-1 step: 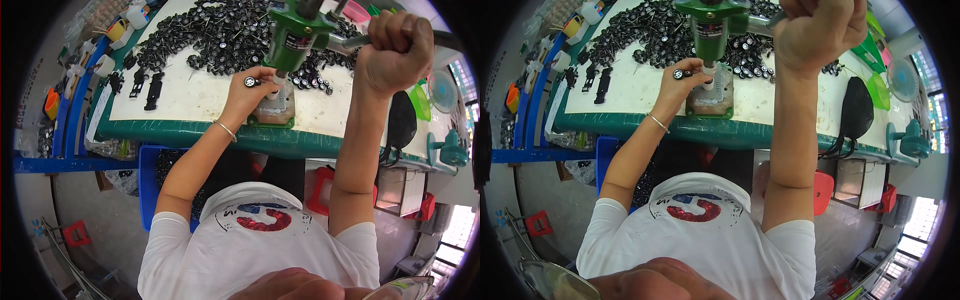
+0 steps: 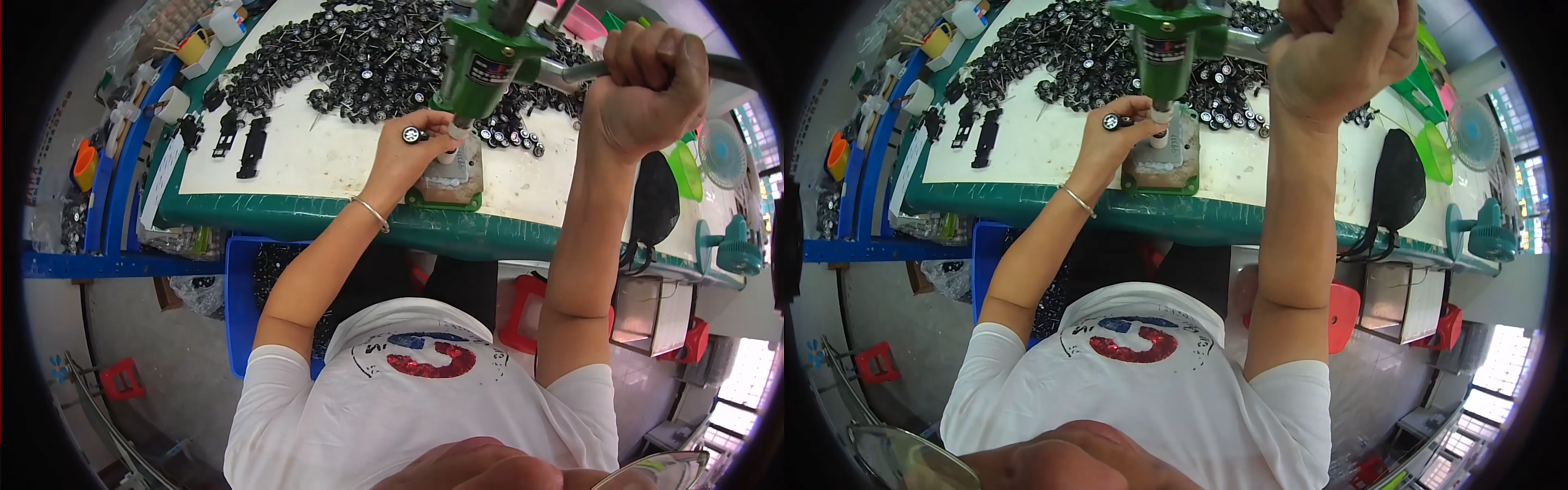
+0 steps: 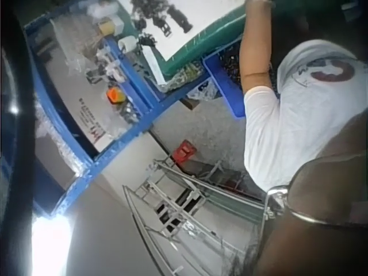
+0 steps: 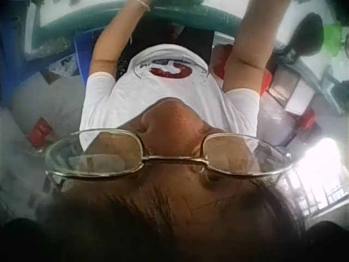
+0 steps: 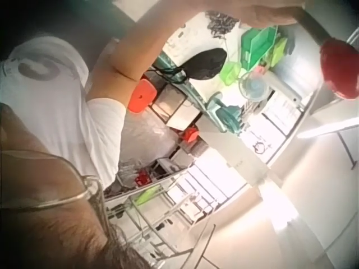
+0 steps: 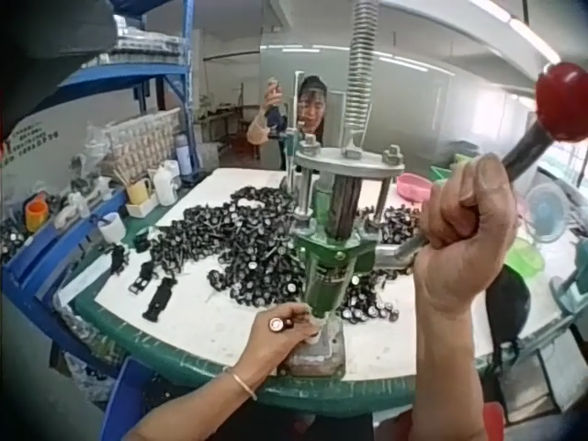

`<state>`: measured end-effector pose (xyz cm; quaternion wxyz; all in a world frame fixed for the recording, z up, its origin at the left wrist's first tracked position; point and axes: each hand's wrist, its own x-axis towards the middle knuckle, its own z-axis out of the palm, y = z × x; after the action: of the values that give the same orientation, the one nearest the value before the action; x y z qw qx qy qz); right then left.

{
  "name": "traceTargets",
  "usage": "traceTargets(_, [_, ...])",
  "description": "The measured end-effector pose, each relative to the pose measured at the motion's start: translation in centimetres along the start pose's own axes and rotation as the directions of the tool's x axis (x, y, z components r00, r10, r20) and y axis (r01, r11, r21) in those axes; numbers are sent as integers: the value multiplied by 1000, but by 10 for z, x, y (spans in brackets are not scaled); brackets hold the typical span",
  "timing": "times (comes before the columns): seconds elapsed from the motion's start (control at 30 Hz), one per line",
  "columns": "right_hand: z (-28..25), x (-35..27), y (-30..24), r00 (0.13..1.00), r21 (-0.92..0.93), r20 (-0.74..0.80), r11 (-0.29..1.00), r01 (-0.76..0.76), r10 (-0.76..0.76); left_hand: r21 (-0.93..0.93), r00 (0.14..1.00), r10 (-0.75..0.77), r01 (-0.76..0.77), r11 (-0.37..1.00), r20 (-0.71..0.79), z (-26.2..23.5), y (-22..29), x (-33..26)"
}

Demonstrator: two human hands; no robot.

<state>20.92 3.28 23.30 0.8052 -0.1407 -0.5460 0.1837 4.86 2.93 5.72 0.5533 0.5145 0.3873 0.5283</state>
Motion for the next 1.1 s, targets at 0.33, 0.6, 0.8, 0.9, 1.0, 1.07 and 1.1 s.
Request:
traceTargets(0.33, [-2, 1, 1, 1000, -30, 16, 999, -17, 17, -54, 1000, 17, -17, 998, -1, 0, -5, -2])
traceTargets(0.6, [-10, 63, 54, 932, -226, -72, 904, -363, 356, -241, 993, -119, 122, 963, 26, -8, -8, 10])
traceTargets(0.8, [-41, 60, 80, 420, 562, 723, -114, -819, 548, -500, 957, -250, 145, 854, -149, -72, -26, 17])
traceTargets(0.9, [-45, 33, 85, 826, -73, -18, 823, -563, 564, -617, 906, -374, 181, 766, -199, -128, -25, -1])
traceTargets(1.0, [-74, 13, 70, 844, -79, -64, 840, -537, 533, -383, 897, -391, 294, 876, -206, -172, 1, -41])
traceTargets(1.07, [-105, -5, 73, 809, -190, -72, 788, -586, 584, -166, 919, -364, 340, 926, -151, -208, 18, -79])
traceTargets(1.1, [-113, -17, 70, 767, -314, -92, 713, -627, 635, -26, 921, -364, 364, 931, -136, -227, 26, -100])
